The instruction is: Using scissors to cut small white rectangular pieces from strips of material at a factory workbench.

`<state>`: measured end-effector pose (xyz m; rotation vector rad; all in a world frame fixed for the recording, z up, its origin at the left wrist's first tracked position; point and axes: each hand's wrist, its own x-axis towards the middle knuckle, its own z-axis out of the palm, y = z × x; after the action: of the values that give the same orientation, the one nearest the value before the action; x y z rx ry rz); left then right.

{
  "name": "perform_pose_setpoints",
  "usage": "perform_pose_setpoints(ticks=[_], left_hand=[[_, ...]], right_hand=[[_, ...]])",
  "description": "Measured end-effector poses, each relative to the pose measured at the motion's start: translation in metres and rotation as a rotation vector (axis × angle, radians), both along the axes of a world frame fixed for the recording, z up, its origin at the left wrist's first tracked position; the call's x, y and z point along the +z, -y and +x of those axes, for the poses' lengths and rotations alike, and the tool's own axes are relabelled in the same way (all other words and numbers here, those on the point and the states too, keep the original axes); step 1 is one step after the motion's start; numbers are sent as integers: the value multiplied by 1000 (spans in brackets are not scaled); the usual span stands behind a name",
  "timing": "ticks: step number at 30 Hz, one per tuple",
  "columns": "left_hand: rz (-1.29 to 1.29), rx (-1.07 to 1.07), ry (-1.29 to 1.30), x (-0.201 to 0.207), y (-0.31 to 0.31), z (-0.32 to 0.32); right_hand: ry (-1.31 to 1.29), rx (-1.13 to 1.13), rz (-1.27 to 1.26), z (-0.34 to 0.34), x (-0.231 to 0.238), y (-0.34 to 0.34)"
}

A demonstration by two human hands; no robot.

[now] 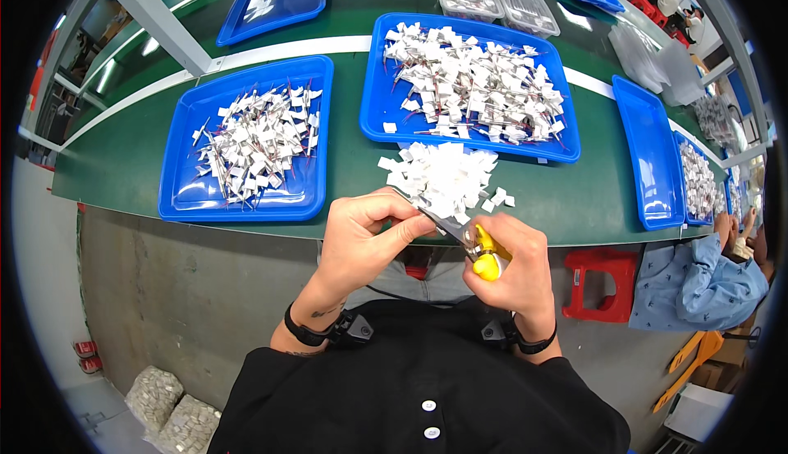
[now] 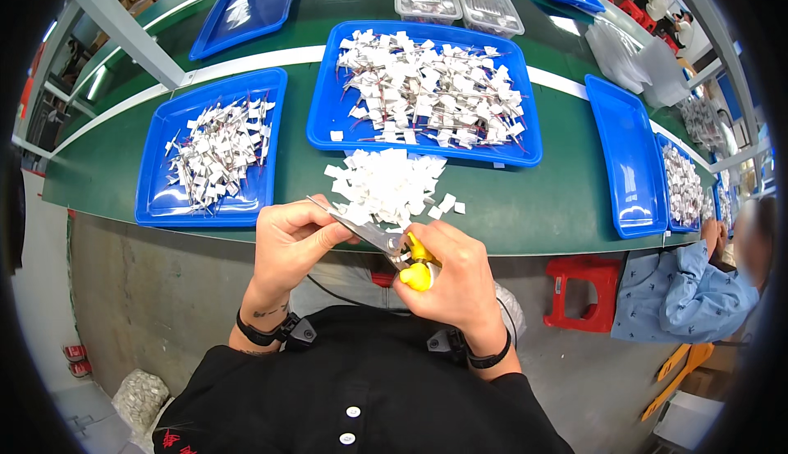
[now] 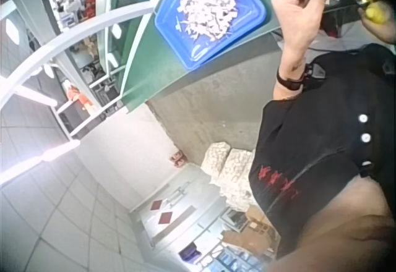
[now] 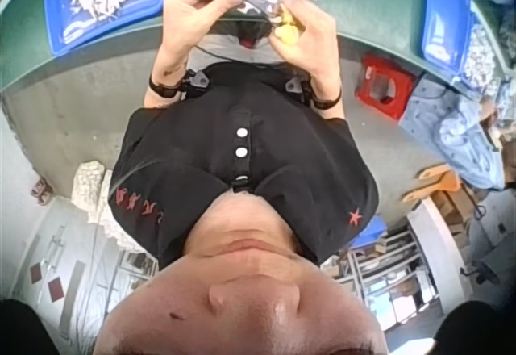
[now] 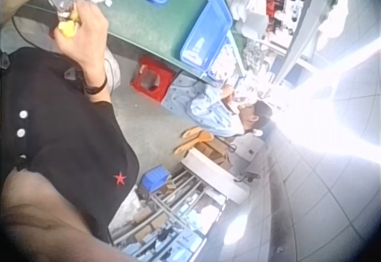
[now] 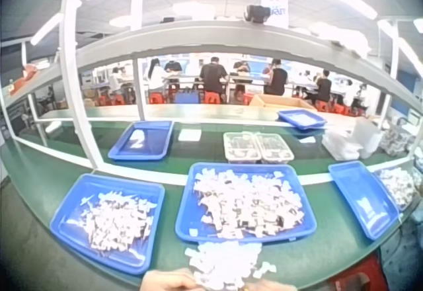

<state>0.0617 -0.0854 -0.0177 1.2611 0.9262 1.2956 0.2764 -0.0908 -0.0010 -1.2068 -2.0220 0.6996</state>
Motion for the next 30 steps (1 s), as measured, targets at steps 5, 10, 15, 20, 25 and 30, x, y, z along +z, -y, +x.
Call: perform_pose_setpoints(ticks=[5,10,15,20,25,30], left_hand=[[-30,-24,-50,3,3,-5],[-27,46,-134,4,5,-19],[-67,529,278,7,-10,-61],[-21,416,-433,10,-43,-25],[433,481,-965,-11,-80,12],[221,344,-1049,-10,-90,15]], right_hand=[[-12,59,-52,2,-5,-1],[-139,89,-177,1,-8,0],[-764,91,-456,22,-11,-10],[-842,-7,-481,24,-13,-14],[-876,-5,-480,21,-14,-11],[-850,-61,-507,24,-14,-7]])
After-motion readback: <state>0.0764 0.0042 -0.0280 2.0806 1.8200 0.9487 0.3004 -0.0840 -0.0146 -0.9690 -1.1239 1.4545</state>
